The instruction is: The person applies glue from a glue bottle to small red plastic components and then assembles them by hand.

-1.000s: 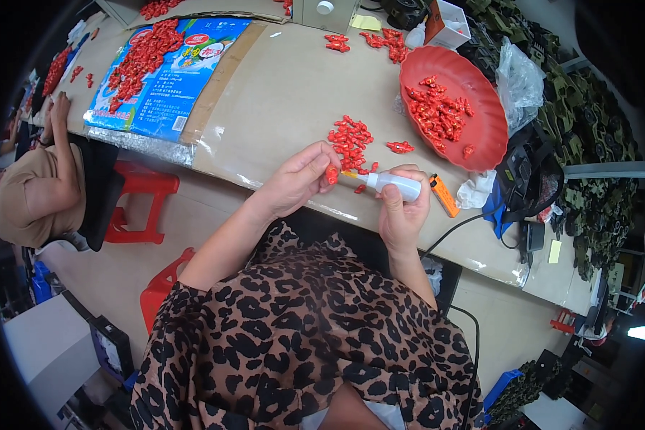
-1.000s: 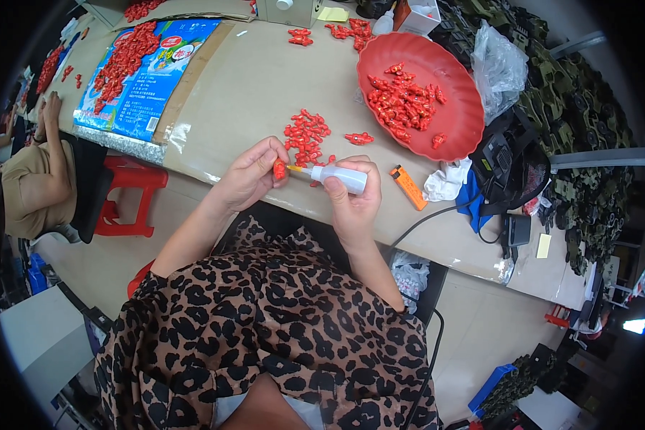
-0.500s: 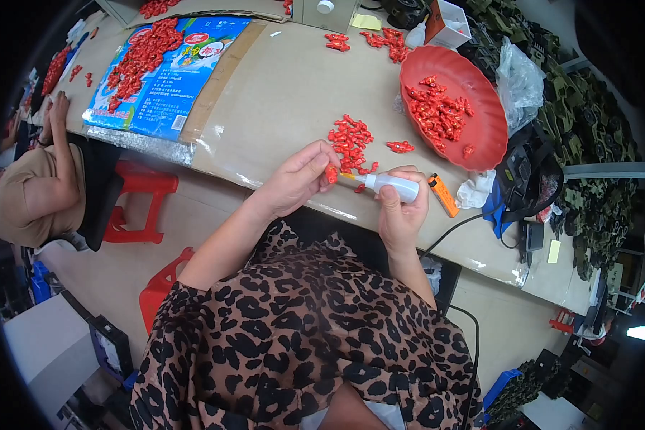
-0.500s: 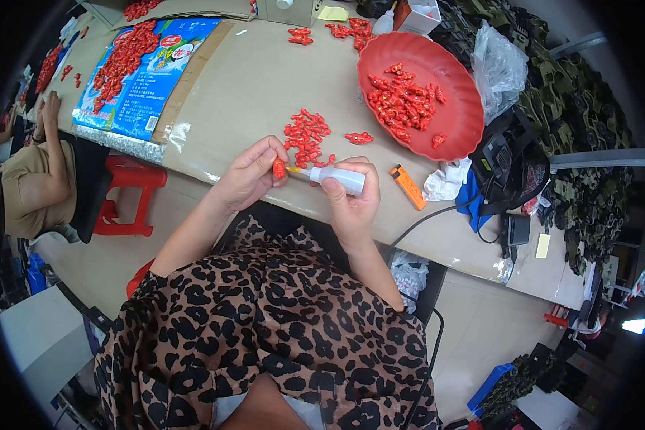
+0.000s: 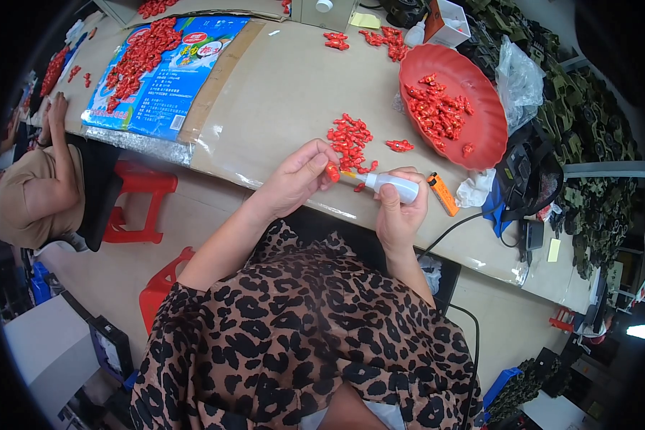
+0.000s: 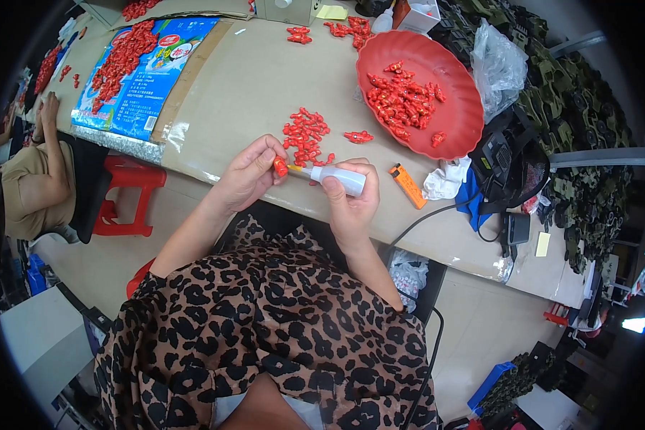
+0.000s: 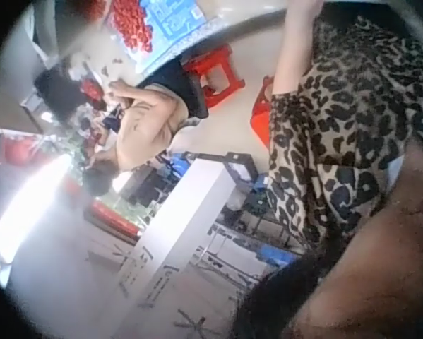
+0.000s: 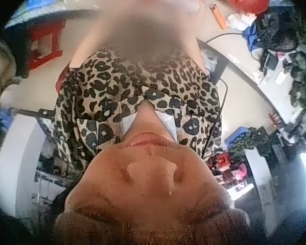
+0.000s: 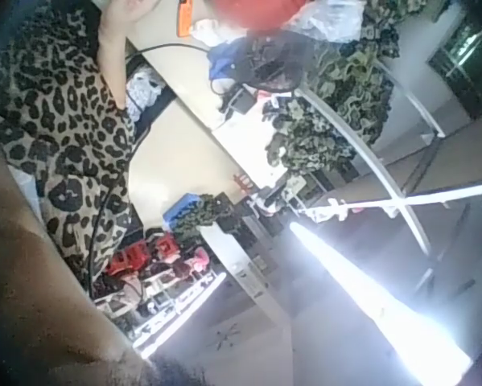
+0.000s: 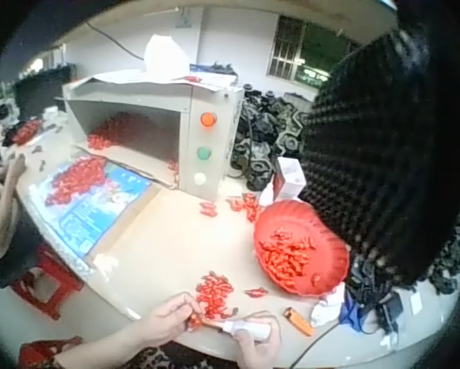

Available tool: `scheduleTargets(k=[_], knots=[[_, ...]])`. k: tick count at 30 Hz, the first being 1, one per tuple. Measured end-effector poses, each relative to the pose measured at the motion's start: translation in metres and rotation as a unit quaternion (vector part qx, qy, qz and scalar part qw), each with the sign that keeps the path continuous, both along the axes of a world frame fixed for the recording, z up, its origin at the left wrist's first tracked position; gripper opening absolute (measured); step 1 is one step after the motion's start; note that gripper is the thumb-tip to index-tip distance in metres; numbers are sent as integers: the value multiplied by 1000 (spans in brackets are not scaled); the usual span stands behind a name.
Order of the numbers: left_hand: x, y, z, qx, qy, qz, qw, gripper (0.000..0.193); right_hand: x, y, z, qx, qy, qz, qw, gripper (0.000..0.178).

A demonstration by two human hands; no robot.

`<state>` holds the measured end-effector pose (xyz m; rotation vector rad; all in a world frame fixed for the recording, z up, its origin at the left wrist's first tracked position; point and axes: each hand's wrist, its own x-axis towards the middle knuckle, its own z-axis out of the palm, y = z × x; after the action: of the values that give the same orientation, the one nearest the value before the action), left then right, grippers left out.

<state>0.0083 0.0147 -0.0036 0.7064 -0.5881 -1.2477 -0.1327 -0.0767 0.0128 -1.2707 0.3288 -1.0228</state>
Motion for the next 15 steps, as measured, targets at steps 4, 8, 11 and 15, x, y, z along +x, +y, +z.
scheduleTargets(k=[4, 8, 11, 15], knots=[[0, 0, -1, -1, -5, -3, 1000, 17, -1, 0, -1, 7, 0, 2, 1000, 21], [0, 0, -2, -4, -7, -2, 1000, 17, -3, -1, -3, 9, 20, 5, 1000, 21], [0, 0, -2, -1, -6, 0, 1000, 17, -3, 0, -4, 6, 24, 2, 1000, 21], [0, -1, 0, 7, -10, 9, 1000, 17, -1, -1, -4, 18, 3, -3, 1000, 20]])
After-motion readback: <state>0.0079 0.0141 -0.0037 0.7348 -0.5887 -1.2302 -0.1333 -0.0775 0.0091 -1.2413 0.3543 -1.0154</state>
